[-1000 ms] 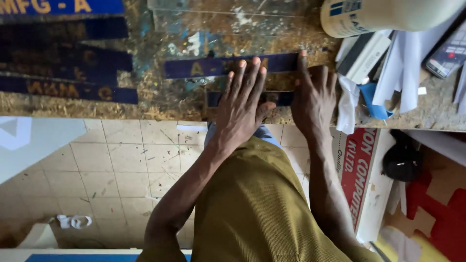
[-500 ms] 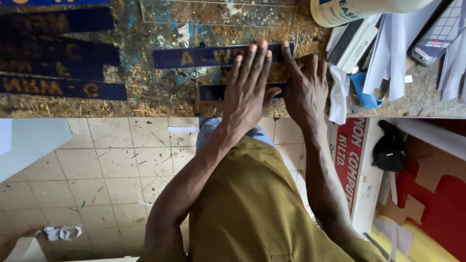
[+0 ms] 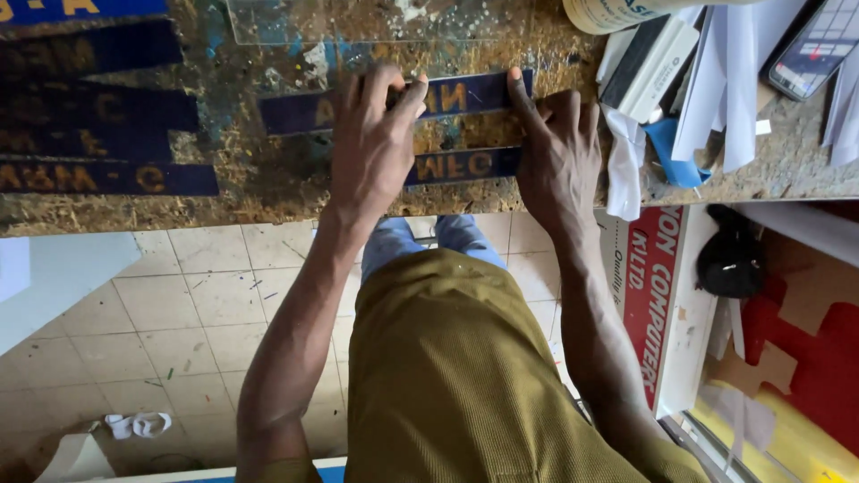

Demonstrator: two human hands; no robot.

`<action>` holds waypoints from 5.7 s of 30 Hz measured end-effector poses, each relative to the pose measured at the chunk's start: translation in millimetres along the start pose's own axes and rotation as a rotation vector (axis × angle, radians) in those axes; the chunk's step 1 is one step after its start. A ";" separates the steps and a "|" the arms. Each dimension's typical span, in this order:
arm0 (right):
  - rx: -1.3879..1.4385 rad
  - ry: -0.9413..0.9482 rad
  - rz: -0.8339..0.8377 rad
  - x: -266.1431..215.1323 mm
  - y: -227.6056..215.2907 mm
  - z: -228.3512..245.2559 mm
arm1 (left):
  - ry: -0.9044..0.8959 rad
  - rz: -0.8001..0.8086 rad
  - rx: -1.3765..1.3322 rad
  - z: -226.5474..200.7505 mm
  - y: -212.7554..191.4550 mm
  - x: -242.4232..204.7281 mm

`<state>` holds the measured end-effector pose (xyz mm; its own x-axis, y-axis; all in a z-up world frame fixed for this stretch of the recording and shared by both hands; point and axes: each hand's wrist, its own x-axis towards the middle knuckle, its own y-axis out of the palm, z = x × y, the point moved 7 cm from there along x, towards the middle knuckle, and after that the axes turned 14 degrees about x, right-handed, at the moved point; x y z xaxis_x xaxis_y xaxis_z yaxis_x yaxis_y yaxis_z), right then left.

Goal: The person sprays a clear acrylic sheet with a liquid from a spray bottle and then places a blue sticker with yellow text onto the wet surface. They smooth the sticker down with their hands and then use a white cloth to wipe the surface and remove excess liquid.

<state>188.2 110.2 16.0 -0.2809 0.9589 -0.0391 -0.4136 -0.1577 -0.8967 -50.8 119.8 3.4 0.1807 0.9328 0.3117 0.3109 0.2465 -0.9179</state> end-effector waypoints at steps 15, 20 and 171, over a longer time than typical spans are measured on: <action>-0.042 0.001 0.019 -7.4 22.1 -14.9 | 0.028 0.033 0.055 2.5 0.1 -9.7; -0.065 -0.056 0.068 -3.4 30.1 37.1 | 0.001 0.023 0.031 0.1 1.9 -13.2; 0.490 0.035 -0.435 -27.1 -27.2 -41.6 | -0.019 0.584 0.058 7.0 19.6 60.5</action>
<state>243.1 98.3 23.1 0.0258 0.9651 0.2605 -0.8321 0.1651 -0.5295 -40.3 182.9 2.5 0.2898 0.9229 -0.2535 0.1136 -0.2962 -0.9484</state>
